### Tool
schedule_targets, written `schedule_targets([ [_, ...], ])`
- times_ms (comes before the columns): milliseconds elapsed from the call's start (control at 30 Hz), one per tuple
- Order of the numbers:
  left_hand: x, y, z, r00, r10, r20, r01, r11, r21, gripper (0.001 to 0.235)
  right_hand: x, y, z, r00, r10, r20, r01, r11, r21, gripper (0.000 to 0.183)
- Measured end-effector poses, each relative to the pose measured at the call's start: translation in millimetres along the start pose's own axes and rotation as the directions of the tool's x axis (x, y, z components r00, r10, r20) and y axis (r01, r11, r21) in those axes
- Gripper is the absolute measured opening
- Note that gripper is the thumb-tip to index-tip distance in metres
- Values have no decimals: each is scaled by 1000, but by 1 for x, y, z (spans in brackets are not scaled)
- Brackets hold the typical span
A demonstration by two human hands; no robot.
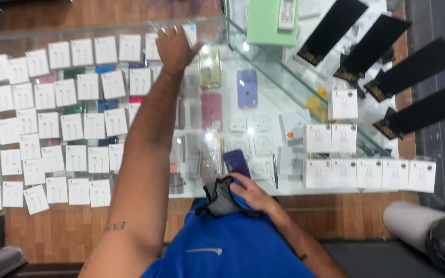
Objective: The person repeatedly picks small white boxes from a glass display counter and places them into a blue drawstring bag. The person handles the boxes one at a time, opening the bag, inserting each box, and occasionally adjusting the bag's position.
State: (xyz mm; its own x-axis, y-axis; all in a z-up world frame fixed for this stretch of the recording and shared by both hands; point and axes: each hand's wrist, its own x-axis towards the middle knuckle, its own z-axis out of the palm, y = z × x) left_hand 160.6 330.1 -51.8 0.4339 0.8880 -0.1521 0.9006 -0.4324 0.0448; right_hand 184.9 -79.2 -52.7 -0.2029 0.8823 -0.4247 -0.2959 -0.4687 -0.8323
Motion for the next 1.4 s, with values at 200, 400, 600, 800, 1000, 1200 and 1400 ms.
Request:
schedule_targets([
  [200, 1, -7, 5, 997, 1, -80, 0, 1000, 20, 85, 0, -2, 0, 998, -67, 19, 67, 998, 6, 46],
  [400, -1, -8, 40, 875, 124, -469, -199, 973, -114, 61, 0, 4, 3, 989, -141, -40, 134, 982, -136, 43],
  [600, -78, 87, 17, 699, 379, -607, -649, 694, -314, 26, -7, 17, 1, 980, -191, -56, 174, 959, -223, 42],
  [800, -141, 212, 36, 584, 687, -432, -811, 472, -346, 17, -13, 25, 1, 969, -241, -46, 228, 953, -198, 42],
  [1000, -175, 314, 23, 593, 791, -149, -785, 527, -326, 45, -26, 19, -6, 975, -220, -41, 208, 960, -186, 50],
  [1200, -167, 355, 31, 592, 806, 16, -800, 590, -109, 71, -21, 50, -19, 937, -348, 13, 346, 927, -142, 51],
  [1400, -164, 356, 18, 629, 761, 158, -762, 644, -73, 76, -23, 52, -28, 936, -342, 83, 352, 917, -189, 44],
])
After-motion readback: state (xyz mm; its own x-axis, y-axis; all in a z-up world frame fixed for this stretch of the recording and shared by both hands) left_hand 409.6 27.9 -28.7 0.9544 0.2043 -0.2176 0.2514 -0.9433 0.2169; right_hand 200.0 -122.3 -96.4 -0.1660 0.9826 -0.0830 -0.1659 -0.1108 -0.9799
